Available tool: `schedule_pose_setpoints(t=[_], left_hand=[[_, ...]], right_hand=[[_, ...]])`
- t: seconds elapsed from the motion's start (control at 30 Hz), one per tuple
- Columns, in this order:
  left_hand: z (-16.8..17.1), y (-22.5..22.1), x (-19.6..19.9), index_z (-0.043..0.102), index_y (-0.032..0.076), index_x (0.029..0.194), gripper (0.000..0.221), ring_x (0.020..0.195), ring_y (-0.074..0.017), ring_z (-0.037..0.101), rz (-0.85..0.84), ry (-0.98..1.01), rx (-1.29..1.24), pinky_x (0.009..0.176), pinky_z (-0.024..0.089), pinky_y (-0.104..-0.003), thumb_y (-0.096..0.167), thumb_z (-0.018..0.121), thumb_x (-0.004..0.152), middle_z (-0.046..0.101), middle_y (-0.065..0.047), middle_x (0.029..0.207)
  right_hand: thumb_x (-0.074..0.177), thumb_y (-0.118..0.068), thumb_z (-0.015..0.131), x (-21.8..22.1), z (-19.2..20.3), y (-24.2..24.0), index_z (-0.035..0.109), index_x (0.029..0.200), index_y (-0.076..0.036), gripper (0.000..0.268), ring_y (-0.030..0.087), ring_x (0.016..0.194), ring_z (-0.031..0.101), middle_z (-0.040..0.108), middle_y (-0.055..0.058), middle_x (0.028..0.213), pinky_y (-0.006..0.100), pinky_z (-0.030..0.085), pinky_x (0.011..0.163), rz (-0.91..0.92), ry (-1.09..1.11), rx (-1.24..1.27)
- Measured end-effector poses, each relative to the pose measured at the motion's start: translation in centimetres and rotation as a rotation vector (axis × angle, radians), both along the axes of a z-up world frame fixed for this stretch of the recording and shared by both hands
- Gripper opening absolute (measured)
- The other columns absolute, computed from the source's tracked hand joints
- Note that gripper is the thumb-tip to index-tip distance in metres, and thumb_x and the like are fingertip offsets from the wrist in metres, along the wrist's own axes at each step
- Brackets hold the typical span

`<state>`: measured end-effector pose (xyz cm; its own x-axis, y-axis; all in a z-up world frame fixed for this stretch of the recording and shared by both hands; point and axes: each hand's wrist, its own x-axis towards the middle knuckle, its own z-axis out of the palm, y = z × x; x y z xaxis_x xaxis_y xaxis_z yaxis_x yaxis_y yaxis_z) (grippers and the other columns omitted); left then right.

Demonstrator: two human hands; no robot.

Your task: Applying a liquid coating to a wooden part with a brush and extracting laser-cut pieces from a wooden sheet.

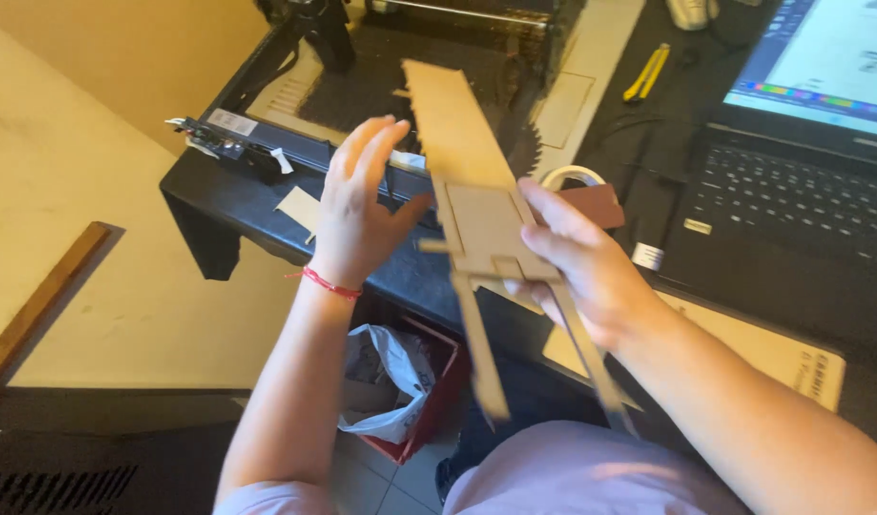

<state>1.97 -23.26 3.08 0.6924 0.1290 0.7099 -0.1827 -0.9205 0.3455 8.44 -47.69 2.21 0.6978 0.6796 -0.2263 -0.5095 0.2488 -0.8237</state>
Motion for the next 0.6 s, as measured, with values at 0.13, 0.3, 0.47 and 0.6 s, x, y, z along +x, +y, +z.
schedule_pose_setpoints(t=[0.13, 0.3, 0.47, 0.6], left_hand=[[5.0, -4.3, -0.7, 0.065, 0.004, 0.118, 0.028, 0.113, -0.0351, 0.061, -0.348, -0.059, 0.338, 0.096, 0.045, -0.047, 0.014, 0.070, 0.093, 0.064, -0.015, 0.124], [7.6, -10.7, 0.0, 0.067, 0.010, 0.100, 0.020, 0.087, -0.0276, 0.066, -0.558, 0.020, 0.399, 0.087, 0.045, -0.044, 0.031, 0.064, 0.098, 0.071, -0.005, 0.098], [10.7, -17.4, 0.8, 0.063, 0.011, 0.114, 0.031, 0.077, -0.0343, 0.065, -0.572, 0.106, 0.406, 0.072, 0.048, -0.044, 0.035, 0.071, 0.095, 0.073, -0.006, 0.098], [12.1, -22.1, 0.2, 0.059, 0.015, 0.127, 0.046, 0.078, -0.0410, 0.067, -0.496, 0.349, 0.443, 0.065, 0.049, -0.050, 0.046, 0.064, 0.093, 0.073, -0.008, 0.089]], right_hand=[[0.084, -0.023, 0.064, -2.9, 3.1, -6.7, 0.038, 0.155, -0.018, 0.076, 0.025, 0.072, 0.071, 0.068, 0.015, 0.120, 0.028, 0.054, 0.049, 0.153, 0.053, 0.045], [0.090, -0.023, 0.059, -4.9, 5.4, -14.3, 0.035, 0.154, -0.006, 0.071, 0.013, 0.060, 0.058, 0.061, 0.018, 0.095, 0.022, 0.042, 0.048, 0.126, 0.041, 0.336], [0.095, -0.015, 0.036, -4.9, 3.6, -20.7, 0.056, 0.086, -0.001, 0.026, 0.018, 0.062, 0.049, 0.052, 0.011, 0.076, 0.034, 0.037, 0.062, 0.017, 0.102, 0.571], [0.104, -0.040, 0.026, -6.7, 3.5, -23.9, 0.061, 0.084, -0.001, 0.056, 0.020, 0.056, 0.047, 0.056, 0.012, 0.072, 0.034, 0.037, 0.056, -0.076, 0.065, 0.603]])
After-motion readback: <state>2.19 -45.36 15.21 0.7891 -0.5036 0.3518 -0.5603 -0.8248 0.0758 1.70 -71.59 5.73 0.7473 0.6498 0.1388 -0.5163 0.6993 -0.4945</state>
